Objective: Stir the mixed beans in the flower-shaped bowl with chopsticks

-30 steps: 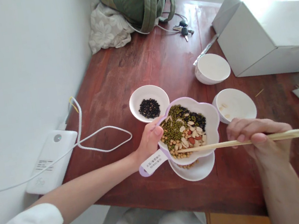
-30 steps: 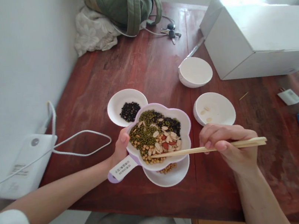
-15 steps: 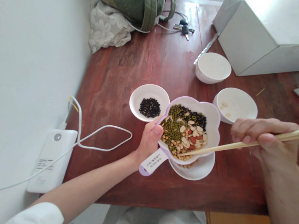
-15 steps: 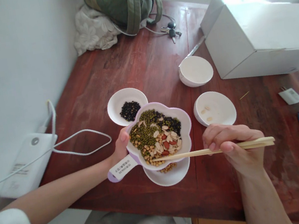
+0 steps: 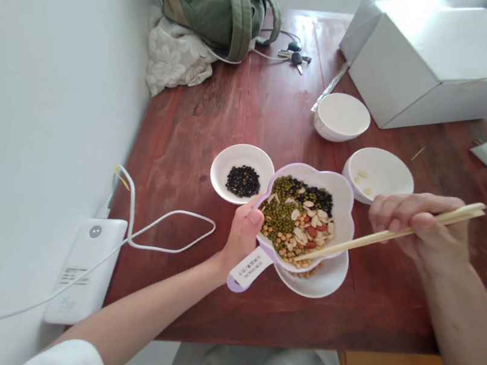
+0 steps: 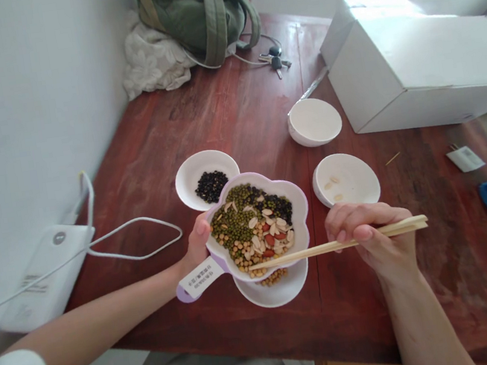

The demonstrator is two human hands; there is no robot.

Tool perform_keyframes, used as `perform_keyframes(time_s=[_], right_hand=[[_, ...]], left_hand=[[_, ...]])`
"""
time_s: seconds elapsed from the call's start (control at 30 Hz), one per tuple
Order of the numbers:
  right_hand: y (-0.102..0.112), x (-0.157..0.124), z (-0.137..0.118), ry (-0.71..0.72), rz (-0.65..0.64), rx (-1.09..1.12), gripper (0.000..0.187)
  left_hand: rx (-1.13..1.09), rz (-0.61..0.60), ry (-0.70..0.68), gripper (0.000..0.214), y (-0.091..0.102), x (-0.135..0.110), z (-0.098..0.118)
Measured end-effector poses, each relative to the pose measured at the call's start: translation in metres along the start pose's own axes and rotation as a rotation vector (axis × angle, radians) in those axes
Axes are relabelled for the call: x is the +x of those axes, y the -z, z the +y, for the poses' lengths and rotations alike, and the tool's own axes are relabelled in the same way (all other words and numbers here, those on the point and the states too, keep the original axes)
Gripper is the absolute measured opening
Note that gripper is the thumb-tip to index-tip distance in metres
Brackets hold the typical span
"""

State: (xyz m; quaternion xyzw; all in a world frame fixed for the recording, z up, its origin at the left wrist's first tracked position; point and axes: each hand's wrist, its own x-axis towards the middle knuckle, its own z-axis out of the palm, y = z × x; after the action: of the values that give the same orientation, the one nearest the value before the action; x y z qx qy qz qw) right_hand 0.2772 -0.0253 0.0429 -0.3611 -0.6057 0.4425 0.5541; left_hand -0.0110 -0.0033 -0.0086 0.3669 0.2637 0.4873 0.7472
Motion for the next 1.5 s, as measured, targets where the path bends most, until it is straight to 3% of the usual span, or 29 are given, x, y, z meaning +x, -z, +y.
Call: perform_keyframes(time_s=[0.33, 0.57, 0.97, 1.5], right_hand=[[0.002, 0.002, 0.004, -0.03, -0.008, 0.052, 0.037], [0.0, 0.004, 0.003, -0.022, 0.084, 0.062, 0.035], [0.001, -0.001, 0.002, 0.009, -0.053, 0.004, 0.029], [0.003, -0.001, 0.0, -0.015, 0.001, -0.003, 0.034]], left_hand=[[0.031, -0.026, -0.013, 0.077, 0.01, -0.004, -0.009], [-0.037, -0.056, -0.025, 0.074, 0.011, -0.003, -0.011], [-0.034, -0.062, -0.036, 0.074, 0.004, -0.001, -0.004], [-0.005, -0.049, -0.024, 0.072, -0.001, -0.001, 0.005]])
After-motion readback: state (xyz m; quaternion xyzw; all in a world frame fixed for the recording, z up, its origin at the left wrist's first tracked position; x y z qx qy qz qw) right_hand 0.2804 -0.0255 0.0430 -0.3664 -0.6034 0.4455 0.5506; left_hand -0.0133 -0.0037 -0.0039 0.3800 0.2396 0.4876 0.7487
